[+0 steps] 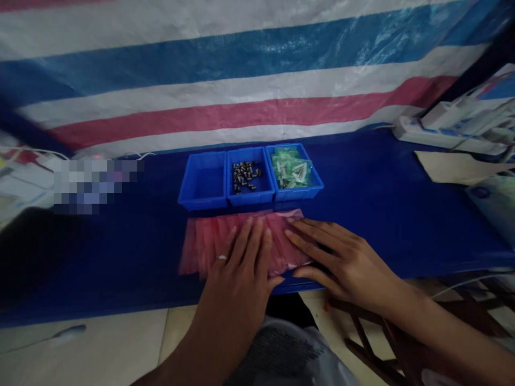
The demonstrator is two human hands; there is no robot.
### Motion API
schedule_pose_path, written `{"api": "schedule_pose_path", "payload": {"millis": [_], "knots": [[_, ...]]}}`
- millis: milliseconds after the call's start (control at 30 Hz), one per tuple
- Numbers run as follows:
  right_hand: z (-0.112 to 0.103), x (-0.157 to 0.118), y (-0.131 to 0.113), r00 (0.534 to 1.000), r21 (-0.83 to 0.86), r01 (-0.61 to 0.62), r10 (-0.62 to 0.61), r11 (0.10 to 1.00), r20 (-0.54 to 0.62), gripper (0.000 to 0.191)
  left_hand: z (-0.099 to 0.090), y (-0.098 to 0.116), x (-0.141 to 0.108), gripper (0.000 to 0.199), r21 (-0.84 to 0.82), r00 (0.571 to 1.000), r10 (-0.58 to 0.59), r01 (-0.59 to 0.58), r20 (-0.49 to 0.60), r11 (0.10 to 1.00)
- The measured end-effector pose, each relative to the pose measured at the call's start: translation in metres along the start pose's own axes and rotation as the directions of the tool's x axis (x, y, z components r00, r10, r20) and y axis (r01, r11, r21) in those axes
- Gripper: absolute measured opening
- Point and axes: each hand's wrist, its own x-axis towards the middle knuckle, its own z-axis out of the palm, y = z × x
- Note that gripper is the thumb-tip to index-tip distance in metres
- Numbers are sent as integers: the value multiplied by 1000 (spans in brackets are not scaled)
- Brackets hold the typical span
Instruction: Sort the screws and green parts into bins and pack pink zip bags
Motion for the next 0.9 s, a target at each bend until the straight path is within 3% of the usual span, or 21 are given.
{"api": "schedule_pose_path", "payload": {"millis": [100, 233, 333, 500, 667, 800, 900], "knots": [[2, -9, 6, 999, -26, -18, 19, 1000, 44, 45, 5, 4, 1, 60, -10, 1000, -26, 26, -7, 1000], [3, -15, 11, 998, -34, -55, 56, 998, 42, 51, 11, 6, 19, 54, -73, 998, 58, -56, 29, 996], [3, -17, 13, 996, -30, -51, 53, 998, 76, 56, 5, 4, 21, 53, -56, 996, 90, -91, -11, 994], [5, -11, 10, 991, -62, -52, 59, 997, 123, 51, -6, -22, -11, 60, -65, 993, -22, 14, -115, 998], [12, 8, 2, 986, 36, -14, 8, 999, 167, 59, 5, -44, -14, 58, -228, 993, 65, -85, -94, 970], [10, 16, -1, 987, 46, 3, -10, 999, 160, 55, 6, -42, -19, 60, -262, 989, -66, 29, -135, 965], [7, 21, -4, 989, 53, 10, -17, 999, 147, 55, 0, -53, -38, 51, -284, 949, -268, 214, -166, 935]]}}
